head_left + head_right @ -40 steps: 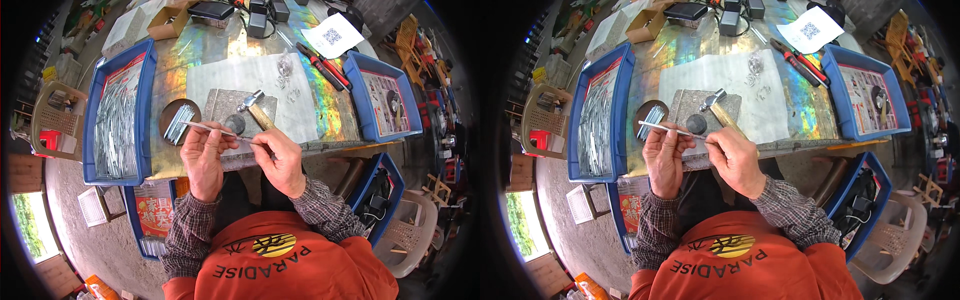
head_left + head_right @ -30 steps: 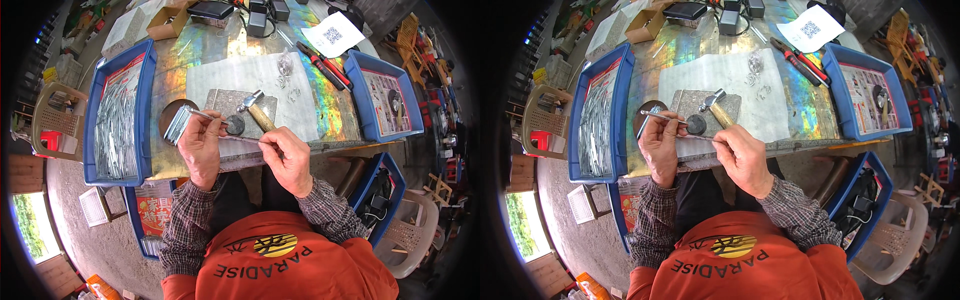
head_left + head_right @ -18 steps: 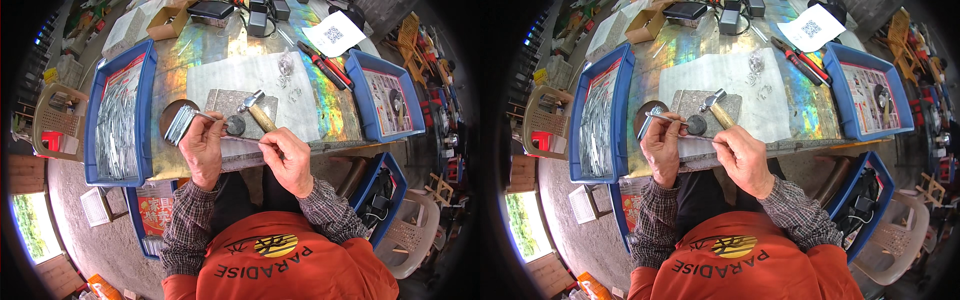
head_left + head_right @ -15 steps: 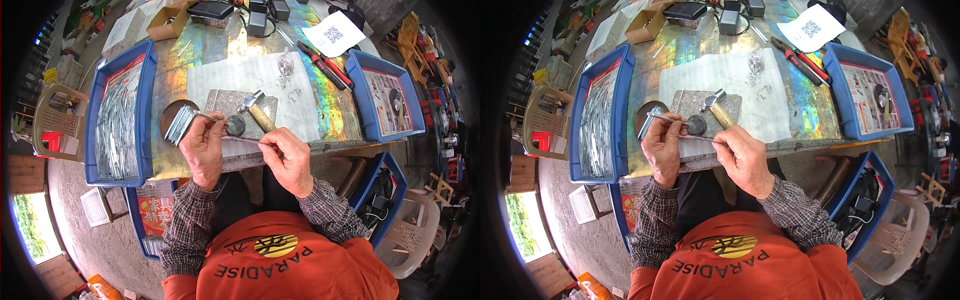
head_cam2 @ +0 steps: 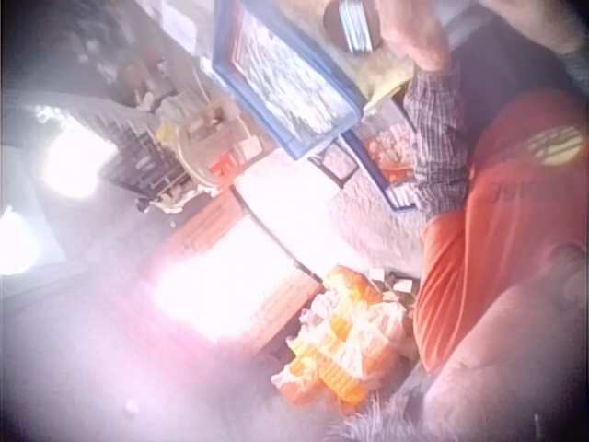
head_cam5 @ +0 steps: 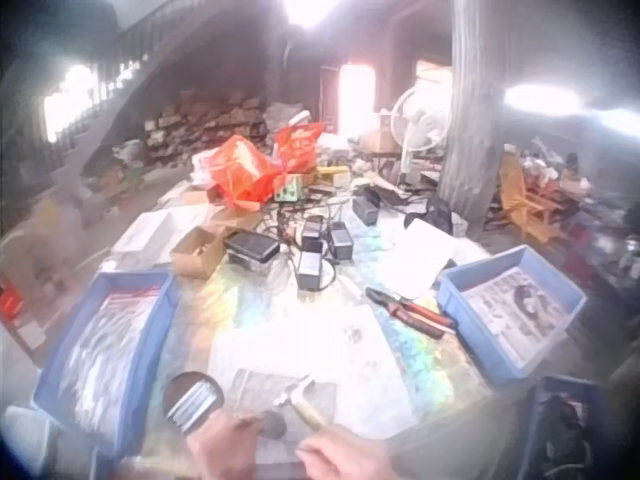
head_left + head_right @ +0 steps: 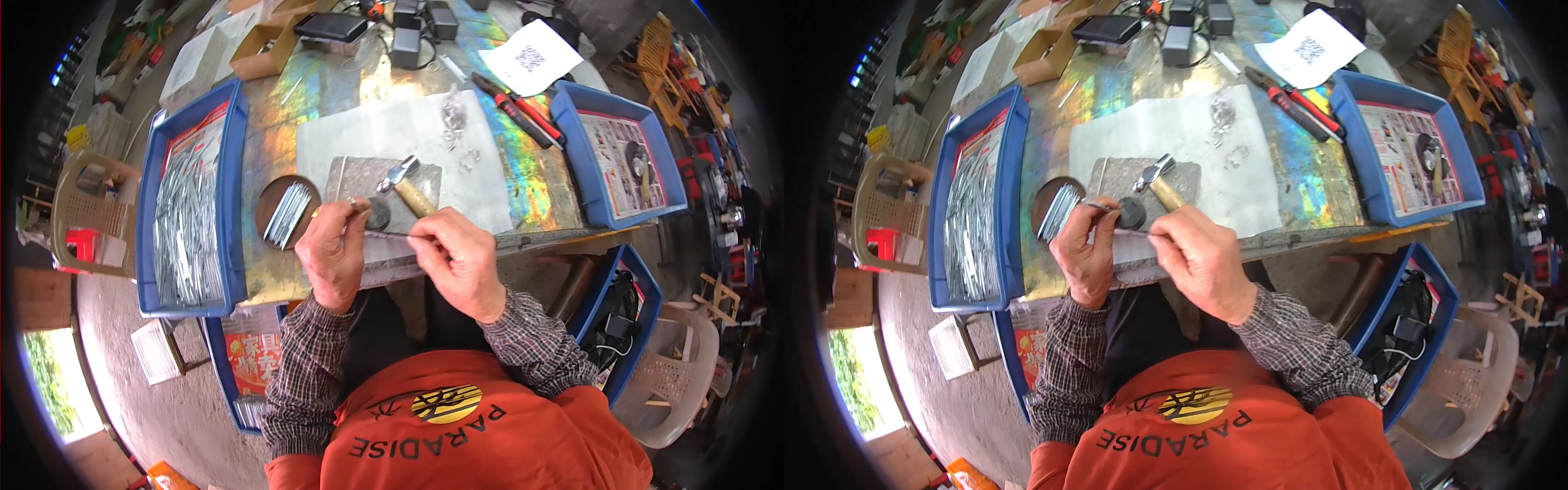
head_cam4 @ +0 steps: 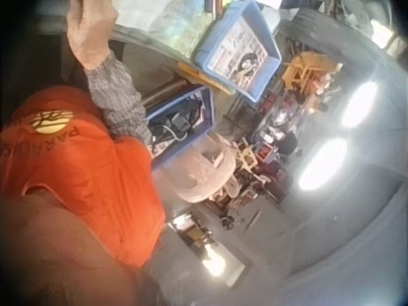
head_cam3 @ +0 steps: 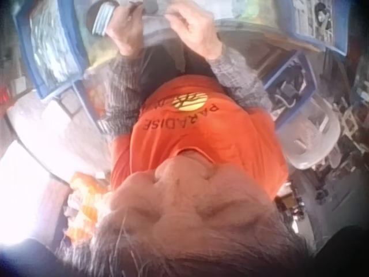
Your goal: The person straightens and shapes small metal rods and metal pieces by hammering them on a stone block.
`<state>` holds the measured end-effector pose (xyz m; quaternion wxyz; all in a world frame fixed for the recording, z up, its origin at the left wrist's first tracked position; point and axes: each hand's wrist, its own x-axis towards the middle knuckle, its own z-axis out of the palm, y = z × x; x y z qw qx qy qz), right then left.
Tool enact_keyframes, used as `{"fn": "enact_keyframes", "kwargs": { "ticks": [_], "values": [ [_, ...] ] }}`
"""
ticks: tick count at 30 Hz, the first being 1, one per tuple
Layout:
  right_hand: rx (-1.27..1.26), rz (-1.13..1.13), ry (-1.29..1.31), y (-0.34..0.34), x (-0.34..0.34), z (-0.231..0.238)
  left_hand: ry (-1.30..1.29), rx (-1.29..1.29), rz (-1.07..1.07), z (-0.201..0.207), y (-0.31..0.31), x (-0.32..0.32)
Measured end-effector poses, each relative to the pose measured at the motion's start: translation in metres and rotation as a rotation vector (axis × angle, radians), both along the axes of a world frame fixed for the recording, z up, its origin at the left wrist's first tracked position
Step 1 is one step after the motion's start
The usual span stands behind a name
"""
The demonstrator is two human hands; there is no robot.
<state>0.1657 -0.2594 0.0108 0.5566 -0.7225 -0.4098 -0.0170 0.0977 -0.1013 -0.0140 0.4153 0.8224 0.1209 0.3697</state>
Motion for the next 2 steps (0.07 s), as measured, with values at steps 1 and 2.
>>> {"fn": "enact_keyframes", "kwargs": {
  "ticks": [1,2],
  "values": [
    [0.006,-0.011,-0.083,0.0,0.0031,0.0017,0.002,0.032,0.0,-0.0007,-0.0013,0.0042],
    [0.001,-0.049,-0.109,-0.0077,0.0085,0.0065,-0.02,-0.019,-0.028,-0.0015,-0.002,0.0053]
  ]
}}
